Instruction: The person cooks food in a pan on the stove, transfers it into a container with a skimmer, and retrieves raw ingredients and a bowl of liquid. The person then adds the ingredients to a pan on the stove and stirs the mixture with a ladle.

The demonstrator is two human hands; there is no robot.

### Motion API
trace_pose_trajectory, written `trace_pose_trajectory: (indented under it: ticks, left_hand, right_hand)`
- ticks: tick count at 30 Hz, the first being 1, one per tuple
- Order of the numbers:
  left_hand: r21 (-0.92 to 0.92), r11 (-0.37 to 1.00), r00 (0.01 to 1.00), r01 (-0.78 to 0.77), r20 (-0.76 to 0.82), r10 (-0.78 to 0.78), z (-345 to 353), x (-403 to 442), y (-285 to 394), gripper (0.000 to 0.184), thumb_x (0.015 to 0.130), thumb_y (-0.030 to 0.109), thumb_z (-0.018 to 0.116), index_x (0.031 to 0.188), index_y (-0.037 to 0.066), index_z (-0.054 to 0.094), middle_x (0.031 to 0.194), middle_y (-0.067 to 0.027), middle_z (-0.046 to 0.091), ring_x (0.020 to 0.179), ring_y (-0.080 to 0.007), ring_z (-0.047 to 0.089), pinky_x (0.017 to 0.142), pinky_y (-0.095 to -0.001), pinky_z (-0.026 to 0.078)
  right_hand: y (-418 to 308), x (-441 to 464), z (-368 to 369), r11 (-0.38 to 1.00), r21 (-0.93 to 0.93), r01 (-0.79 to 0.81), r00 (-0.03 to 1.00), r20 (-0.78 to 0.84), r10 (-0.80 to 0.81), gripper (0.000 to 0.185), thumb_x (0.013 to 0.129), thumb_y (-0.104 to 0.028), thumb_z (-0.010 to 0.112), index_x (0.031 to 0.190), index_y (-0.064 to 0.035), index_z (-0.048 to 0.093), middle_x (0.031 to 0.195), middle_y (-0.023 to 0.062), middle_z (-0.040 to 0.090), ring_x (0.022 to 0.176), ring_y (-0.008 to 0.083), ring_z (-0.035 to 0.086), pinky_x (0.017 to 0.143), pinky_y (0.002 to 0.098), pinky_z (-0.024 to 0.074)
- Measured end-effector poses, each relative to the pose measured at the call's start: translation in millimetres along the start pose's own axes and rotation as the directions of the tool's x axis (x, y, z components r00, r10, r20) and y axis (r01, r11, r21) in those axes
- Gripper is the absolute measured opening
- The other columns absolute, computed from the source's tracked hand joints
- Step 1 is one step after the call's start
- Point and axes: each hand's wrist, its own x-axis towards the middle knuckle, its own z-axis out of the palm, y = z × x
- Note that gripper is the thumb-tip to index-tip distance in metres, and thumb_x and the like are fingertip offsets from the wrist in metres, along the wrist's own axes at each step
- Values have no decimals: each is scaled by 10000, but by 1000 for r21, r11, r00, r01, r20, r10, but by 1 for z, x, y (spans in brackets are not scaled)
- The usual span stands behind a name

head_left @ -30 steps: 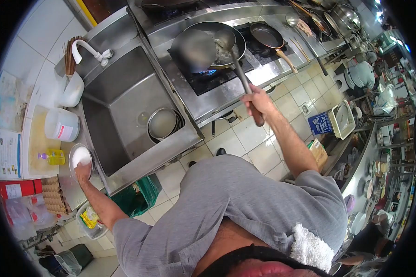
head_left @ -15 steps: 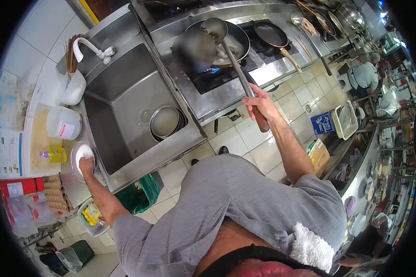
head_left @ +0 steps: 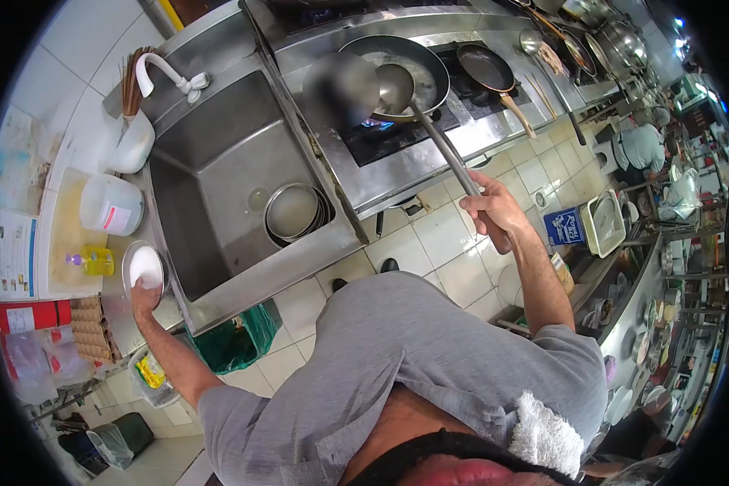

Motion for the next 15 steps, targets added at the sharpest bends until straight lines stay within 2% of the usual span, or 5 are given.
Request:
trace_pose_trajectory:
  ticks: [3, 5, 9, 13, 15]
  left_hand:
    - [-110, 993, 994, 35, 104, -23, 11, 19, -19, 810, 606, 317, 735, 1211, -116, 414, 1025, -271, 586, 1005, -338, 567, 887, -333, 427]
    - [-162, 982, 991, 98, 101, -83, 11, 20, -20, 806, 597, 288, 728, 1213, -121, 409, 1051, -272, 575, 1023, -336, 558, 893, -328, 421]
    - [-210, 956, 973, 205, 152, -175, -2, 15, -3, 815, 584, 170, 686, 1259, -130, 341, 1172, -275, 508, 1114, -340, 496, 944, -317, 370]
    - [-166, 963, 973, 211, 126, -192, -2, 14, 1, 773, 579, 163, 653, 1244, -118, 376, 1160, -272, 518, 1100, -337, 509, 933, -320, 383]
    - [-131, 975, 984, 179, -2, -180, 15, 25, -18, 734, 551, 202, 665, 1194, -88, 460, 1091, -272, 558, 1044, -335, 549, 901, -339, 419]
  right_hand:
    - [1, 20, 12, 1000, 0, 28, 1000, 0, -28, 655, 736, -21, 571, 1324, 37, 288, 555, 13, 454, 345, 97, 418, 325, 233, 336]
    - [-3, 38, 23, 998, -34, 52, 998, 26, -52, 671, 730, -18, 573, 1329, 36, 276, 552, 19, 458, 354, 100, 433, 333, 232, 348]
    - [1, 78, 37, 959, -246, 144, 989, 12, -145, 656, 719, -16, 566, 1316, 26, 298, 575, 45, 487, 369, 125, 465, 353, 258, 384]
    - [9, 106, 31, 869, -453, 198, 959, -95, -268, 614, 724, -12, 564, 1296, -3, 341, 629, 80, 510, 385, 149, 487, 355, 287, 408]
    - [11, 108, 23, 879, -432, 200, 958, -102, -268, 614, 731, -9, 565, 1299, 5, 332, 653, 87, 516, 386, 159, 488, 347, 294, 406]
